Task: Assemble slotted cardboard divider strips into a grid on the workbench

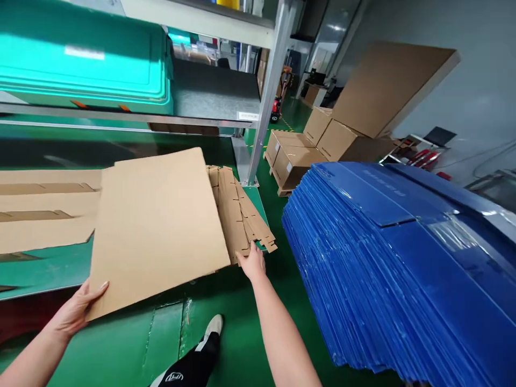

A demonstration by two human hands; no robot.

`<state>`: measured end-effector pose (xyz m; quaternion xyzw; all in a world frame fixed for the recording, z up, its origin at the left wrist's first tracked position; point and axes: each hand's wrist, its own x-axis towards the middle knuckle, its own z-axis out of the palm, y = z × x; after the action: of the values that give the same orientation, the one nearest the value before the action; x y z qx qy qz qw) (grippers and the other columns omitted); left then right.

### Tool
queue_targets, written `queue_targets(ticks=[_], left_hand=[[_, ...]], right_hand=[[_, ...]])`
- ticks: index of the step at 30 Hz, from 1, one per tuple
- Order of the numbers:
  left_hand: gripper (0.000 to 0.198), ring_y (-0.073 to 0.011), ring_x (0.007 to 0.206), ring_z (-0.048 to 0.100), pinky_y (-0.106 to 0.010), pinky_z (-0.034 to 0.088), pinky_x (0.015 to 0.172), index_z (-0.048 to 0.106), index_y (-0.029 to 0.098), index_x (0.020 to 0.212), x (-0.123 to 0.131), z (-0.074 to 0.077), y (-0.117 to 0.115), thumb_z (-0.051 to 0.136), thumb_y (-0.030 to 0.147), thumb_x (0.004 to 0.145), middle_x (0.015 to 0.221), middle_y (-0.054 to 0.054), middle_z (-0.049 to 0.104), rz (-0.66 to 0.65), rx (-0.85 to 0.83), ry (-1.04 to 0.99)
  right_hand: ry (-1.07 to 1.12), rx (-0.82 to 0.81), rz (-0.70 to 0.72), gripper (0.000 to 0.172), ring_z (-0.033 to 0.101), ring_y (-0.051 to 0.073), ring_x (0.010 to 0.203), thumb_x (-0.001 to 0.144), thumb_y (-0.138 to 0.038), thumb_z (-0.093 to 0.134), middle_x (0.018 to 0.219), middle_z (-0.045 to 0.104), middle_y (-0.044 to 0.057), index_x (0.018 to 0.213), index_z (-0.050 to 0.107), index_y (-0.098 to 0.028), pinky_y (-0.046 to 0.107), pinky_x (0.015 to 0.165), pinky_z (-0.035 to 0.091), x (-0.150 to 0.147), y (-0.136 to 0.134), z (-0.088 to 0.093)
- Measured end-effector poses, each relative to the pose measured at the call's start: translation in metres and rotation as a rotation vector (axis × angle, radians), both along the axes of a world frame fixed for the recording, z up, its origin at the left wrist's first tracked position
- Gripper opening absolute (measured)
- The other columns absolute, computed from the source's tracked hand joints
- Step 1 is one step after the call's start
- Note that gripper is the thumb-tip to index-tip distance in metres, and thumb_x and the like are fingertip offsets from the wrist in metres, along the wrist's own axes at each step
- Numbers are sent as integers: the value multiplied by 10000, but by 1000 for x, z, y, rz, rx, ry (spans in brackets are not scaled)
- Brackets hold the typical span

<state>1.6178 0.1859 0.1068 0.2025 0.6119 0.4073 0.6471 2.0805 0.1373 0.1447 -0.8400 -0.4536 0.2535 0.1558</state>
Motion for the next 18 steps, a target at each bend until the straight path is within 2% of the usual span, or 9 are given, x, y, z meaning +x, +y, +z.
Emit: queue_targets(ticks=[1, 3, 5, 8, 11, 14, 18], left_hand=[[995, -317, 862, 745, -371, 654, 719, 577, 297, 1309, 1, -4, 1, 955, 173, 397, 1026, -42, 781, -13, -23, -18], [996, -327, 883, 744, -389, 652, 744, 561, 305, 1321, -2, -9, -2, 963, 196, 417, 1046, -64, 775, -29, -76, -47], [985, -334, 912, 741, -398, 651, 747, 545, 311, 1333, -5, -11, -6, 963, 220, 446, 1070, -74, 769, -30, -98, -46], [952, -335, 889, 744, -393, 651, 703, 542, 310, 1332, -5, -11, -6, 958, 265, 477, 1066, -74, 769, -26, -103, -36], [995, -329, 875, 745, -388, 647, 706, 525, 305, 1352, 6, -15, 2, 963, 268, 459, 1041, -72, 772, -51, -115, -66], [1013, -308, 885, 744, -382, 638, 740, 505, 319, 1364, 26, -29, 12, 956, 238, 460, 1021, -52, 773, -84, -138, -93], [783, -290, 898, 733, -402, 623, 779, 539, 308, 1284, 46, -52, 19, 877, 257, 579, 1005, -40, 761, -100, -153, -85]], right_hand=[[-14, -40, 4, 834, 428, 365, 1369, 824, -451, 645, 1459, 480, 205, 1506, 380, -51, 509, 1145, 369, -8, 20, -2], [-38, -101, -14, 840, 423, 423, 1353, 801, -332, 695, 1448, 468, 255, 1508, 360, -26, 582, 1104, 375, -19, 43, -6], [-44, -114, -36, 777, 458, 419, 1326, 825, -263, 662, 1433, 476, 262, 1499, 364, -19, 569, 1082, 402, -21, 51, -6], [-43, -69, -83, 724, 518, 346, 1290, 882, -300, 598, 1415, 508, 222, 1502, 338, -31, 455, 1074, 451, -9, 48, 1], [-71, 87, -159, 728, 557, 285, 1252, 865, -353, 586, 1390, 542, 186, 1481, 338, -56, 376, 1070, 470, 14, 28, 12], [-184, 378, -160, 678, 600, 293, 1179, 825, -413, 584, 1330, 587, 169, 1409, 427, -108, 414, 1017, 519, 37, -11, 19], [-494, 638, -48, 594, 614, 285, 1167, 893, -458, 579, 1296, 608, 155, 1381, 455, -142, 420, 960, 571, 59, -79, 31]])
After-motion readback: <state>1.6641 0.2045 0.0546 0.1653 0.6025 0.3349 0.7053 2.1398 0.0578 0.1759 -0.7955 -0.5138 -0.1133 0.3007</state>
